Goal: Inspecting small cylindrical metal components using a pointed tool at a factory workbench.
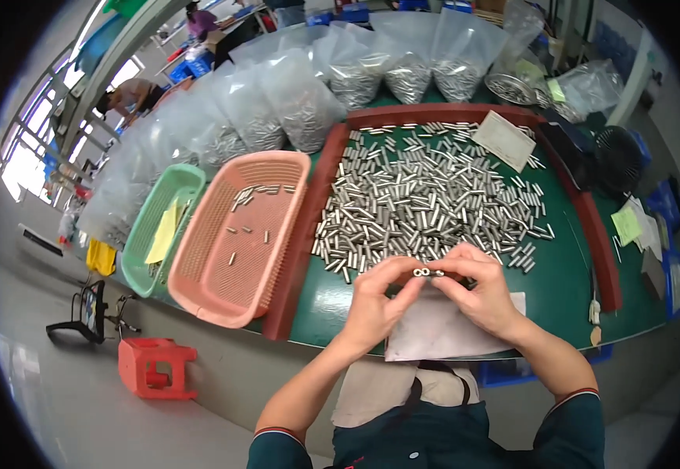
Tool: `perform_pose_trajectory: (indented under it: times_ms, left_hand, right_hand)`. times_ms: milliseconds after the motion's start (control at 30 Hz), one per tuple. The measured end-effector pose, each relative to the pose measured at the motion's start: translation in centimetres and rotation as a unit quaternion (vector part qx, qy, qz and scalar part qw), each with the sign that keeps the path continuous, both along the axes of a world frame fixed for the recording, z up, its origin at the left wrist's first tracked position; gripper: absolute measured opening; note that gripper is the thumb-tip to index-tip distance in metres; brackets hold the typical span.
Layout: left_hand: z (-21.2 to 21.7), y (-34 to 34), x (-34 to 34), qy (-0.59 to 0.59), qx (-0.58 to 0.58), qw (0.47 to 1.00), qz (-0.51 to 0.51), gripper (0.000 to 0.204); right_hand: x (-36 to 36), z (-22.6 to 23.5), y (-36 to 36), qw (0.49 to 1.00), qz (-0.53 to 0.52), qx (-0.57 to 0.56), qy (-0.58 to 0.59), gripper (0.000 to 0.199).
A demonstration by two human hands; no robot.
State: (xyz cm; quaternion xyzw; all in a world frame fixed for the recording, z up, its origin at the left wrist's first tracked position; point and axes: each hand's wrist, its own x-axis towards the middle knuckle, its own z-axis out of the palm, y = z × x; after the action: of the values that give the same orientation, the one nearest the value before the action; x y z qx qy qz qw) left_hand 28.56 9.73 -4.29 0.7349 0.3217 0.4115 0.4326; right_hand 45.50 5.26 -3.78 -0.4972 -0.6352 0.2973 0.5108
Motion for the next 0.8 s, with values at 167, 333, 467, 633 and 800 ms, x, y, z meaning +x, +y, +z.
perform_pose_trajectory:
  times_ms: [167, 333, 467, 633, 800]
  left_hand:
    - [-1.7, -0.5, 0.9, -0.013, -0.062, 0.998, -0.014, 0.016]
    - [-2.4, -1.1, 1.1, -0.031, -0.086, 0.996, -0.013, 0.016]
    - [-2.5, -1.1, 1.0, -0.025, -0.079, 0.997, -0.009, 0.015]
    - [-2.8, -0.7, 0.8, -0.031, -0.089, 0.996, -0.010, 0.014]
    - [-2.2, -0.5, 1.1, -0.054, -0.085, 0.995, 0.001, 0.014]
  right_hand:
    - [0.5, -1.0, -0.1, 0.999, -0.025, 0.022, -0.037, 0.017]
    - [0.6, -1.0, -0.6, 0.996, -0.034, 0.038, -0.071, 0.016]
    - [0.7, -0.8, -0.7, 0.996, -0.031, 0.035, -0.072, 0.013]
    - [0.7, -0.1, -0.6, 0.998, -0.051, -0.034, -0.020, 0.009]
    - [0.6, -0.9, -0.1, 0.999, -0.039, 0.006, -0.010, 0.011]
